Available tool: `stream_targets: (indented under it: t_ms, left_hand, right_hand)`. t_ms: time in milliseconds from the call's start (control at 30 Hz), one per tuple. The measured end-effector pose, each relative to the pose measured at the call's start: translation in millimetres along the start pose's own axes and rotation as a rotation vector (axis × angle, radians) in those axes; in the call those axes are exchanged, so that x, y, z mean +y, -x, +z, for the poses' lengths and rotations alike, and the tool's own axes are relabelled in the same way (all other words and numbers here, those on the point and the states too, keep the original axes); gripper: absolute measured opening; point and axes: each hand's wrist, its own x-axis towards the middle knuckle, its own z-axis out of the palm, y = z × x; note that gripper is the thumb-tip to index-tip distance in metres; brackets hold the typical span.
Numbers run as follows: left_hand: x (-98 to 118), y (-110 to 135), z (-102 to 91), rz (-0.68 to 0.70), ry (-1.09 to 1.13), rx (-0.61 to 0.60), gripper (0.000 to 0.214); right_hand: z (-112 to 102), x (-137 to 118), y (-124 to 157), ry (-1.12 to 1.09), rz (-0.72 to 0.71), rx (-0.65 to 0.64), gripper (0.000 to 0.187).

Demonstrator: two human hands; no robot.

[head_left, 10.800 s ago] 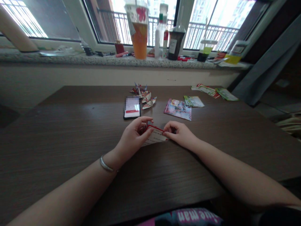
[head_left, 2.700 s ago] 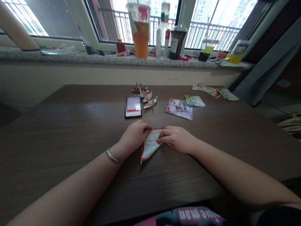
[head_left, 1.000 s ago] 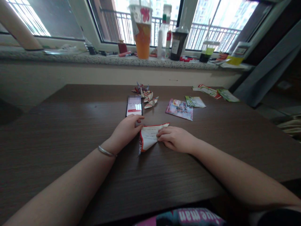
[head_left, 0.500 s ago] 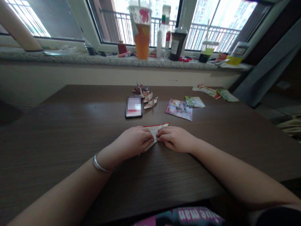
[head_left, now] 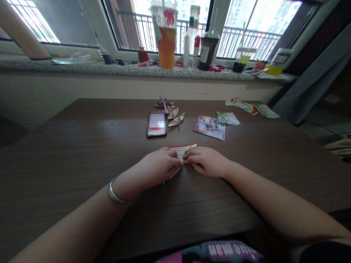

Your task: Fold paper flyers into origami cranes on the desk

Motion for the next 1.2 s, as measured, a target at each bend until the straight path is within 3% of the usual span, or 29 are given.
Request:
stream_targets:
  t_ms: [267,433,600,733,900,1200]
  left_hand:
    - [0,-2,1.5,0.057,-0.076,0.031,0.017]
    - [-3,-5,7.3,0.107,-0.123,0.108,0.015]
    - [-4,-12,9.3,0.167,-0.102,0.112,0.025]
    - [-4,-13,7.8,0.147,-0.061,0.098,0.016]
    - [-4,-11,6.9,0.026,-0.093,0.022,0.016]
    - [-4,-10,5.0,0.019,-0.083,0.005,0.014]
  right_hand:
    - [0,5,1,-0.123,-0.003,0.039,0.03]
    - [1,2,0,-0.062,0.008,0.034,0.03]
    - [1,0,0,0.038,0.005,0.037,0.028]
    - [0,4,1,0.128,0.037,0.044,0.023]
    - [-1,10,4,0.186,0.118,0.047,0.021]
    - [-10,25,7,0.273,0.284,0.029,0.025]
